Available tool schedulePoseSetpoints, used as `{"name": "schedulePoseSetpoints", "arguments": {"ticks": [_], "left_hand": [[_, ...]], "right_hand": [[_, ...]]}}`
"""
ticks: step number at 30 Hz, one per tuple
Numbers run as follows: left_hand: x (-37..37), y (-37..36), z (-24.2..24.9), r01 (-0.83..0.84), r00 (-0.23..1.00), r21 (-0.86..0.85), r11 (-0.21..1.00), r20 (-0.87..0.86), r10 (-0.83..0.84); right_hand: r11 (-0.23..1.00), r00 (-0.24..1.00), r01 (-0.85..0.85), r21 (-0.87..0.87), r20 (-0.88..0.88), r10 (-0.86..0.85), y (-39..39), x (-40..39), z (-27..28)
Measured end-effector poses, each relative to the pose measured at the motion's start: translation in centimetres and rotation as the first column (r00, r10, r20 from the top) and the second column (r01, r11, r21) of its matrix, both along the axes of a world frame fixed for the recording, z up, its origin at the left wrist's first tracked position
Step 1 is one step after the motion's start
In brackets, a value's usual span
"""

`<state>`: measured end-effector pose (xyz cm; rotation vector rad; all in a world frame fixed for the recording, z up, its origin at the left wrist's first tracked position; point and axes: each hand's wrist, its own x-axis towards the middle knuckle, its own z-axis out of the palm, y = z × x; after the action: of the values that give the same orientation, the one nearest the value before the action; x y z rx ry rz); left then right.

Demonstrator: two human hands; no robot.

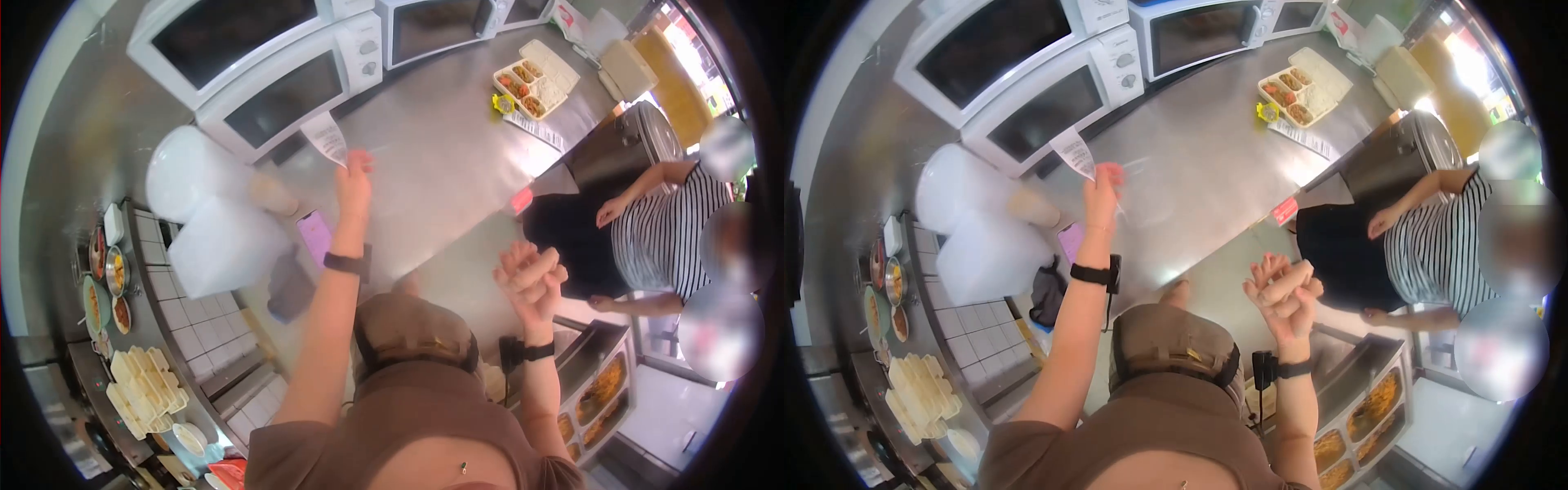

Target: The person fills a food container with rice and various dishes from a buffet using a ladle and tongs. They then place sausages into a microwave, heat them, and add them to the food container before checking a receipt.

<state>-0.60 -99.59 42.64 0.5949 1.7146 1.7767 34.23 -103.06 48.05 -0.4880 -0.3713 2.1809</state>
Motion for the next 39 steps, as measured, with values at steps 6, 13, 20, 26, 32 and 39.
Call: {"name": "schedulePoseSetpoints", "arguments": {"ticks": [6,13,20,26,32,39], "left_hand": [[-1.4,2.3,-8.9,-0.245,0.875,-0.69,0.682,-0.46,-0.151],[-2.1,5.8,-11.9,-0.043,0.981,-0.569,0.821,-0.178,-0.072],[-6.8,17.9,-0.8,-0.164,0.894,0.036,0.986,-0.418,0.164],[-3.4,15.9,1.9,-0.186,0.976,-0.136,0.973,-0.139,0.167],[7.2,1.6,5.6,-0.373,0.896,-0.336,0.865,0.111,0.43],[9.5,-4.2,7.2,-0.52,0.845,-0.315,0.794,-0.058,0.531]], "right_hand": [[0.988,0.991,-0.005,-0.153,0.131,0.025,8.5,0.5,0.9],[0.95,0.972,-0.172,-0.259,0.112,0.206,18.2,-4.0,-1.2],[0.89,0.92,-0.334,-0.31,0.098,0.379,27.0,-6.3,-3.2],[0.843,0.87,-0.431,-0.322,0.101,0.483,31.7,-7.5,-4.1],[0.672,0.71,-0.66,-0.336,0.012,0.704,33.6,-12.6,-5.9],[0.441,0.466,-0.851,-0.285,-0.025,0.884,32.7,-22.8,-5.1]]}}
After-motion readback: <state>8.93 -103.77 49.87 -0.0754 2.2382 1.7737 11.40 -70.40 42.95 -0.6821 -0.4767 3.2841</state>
